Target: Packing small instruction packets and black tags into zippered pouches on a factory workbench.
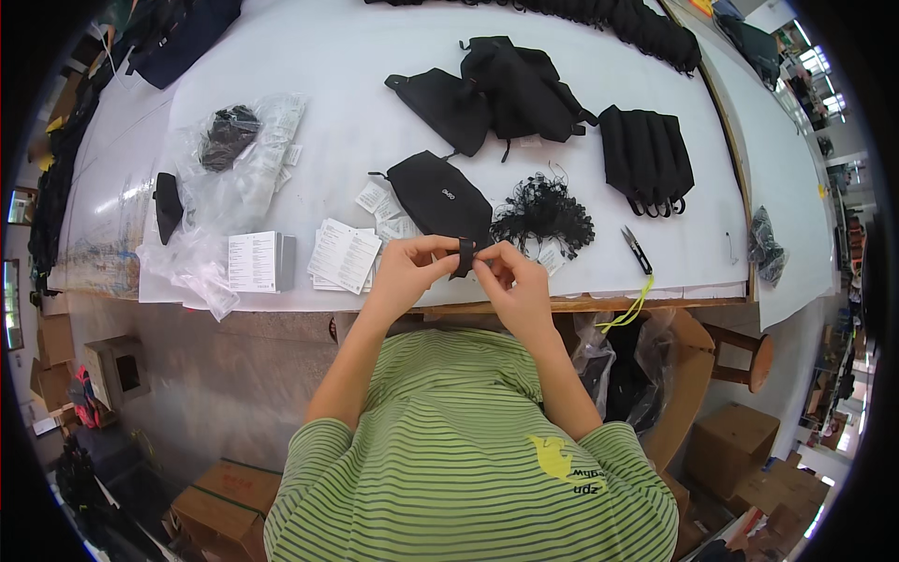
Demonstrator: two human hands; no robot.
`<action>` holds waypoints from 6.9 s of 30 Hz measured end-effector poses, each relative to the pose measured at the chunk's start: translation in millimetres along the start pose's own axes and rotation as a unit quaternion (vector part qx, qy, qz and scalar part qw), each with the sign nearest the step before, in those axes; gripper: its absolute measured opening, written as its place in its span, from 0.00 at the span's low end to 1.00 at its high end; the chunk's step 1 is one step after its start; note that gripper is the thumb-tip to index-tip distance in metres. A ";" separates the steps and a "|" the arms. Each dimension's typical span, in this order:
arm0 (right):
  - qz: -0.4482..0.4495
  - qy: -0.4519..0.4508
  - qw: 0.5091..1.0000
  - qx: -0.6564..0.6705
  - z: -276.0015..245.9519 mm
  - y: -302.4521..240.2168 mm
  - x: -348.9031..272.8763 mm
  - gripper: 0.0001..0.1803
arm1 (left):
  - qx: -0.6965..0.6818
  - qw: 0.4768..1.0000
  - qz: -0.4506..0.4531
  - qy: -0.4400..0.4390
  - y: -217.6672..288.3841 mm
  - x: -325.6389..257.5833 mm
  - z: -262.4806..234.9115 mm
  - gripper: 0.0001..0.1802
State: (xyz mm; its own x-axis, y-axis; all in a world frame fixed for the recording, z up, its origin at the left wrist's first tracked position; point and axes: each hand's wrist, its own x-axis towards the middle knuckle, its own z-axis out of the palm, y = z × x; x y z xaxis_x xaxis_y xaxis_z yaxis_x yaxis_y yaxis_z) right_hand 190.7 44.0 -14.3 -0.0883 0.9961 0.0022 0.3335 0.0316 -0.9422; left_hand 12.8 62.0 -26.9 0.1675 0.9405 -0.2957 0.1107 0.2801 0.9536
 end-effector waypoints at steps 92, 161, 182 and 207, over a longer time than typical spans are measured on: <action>-0.201 -0.052 0.937 -0.280 33.2 38.6 12.3 0.22 | 0.259 0.931 0.146 -0.211 12.3 -86.0 29.0 0.06; 0.096 -0.042 0.970 0.218 16.8 26.6 -10.4 0.05 | 0.415 0.802 0.421 0.083 -49.4 -29.1 -23.2 0.17; 0.005 -0.023 0.996 0.080 -11.5 47.1 15.9 0.11 | 0.417 0.874 0.208 -0.138 -7.4 -30.9 -8.8 0.13; 0.240 -0.032 0.928 0.283 -41.6 72.1 -69.5 0.13 | 0.445 0.862 0.217 -0.108 -13.8 -21.7 -4.8 0.13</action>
State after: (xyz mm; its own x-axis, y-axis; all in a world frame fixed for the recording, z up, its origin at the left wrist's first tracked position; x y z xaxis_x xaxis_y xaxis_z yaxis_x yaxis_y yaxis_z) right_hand 260.0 -19.5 -68.5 -0.1178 0.8764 -0.4670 -0.1962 -0.4815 -0.8542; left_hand 2.9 38.7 -33.4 0.5504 0.8347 -0.0186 0.6833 -0.4376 0.5846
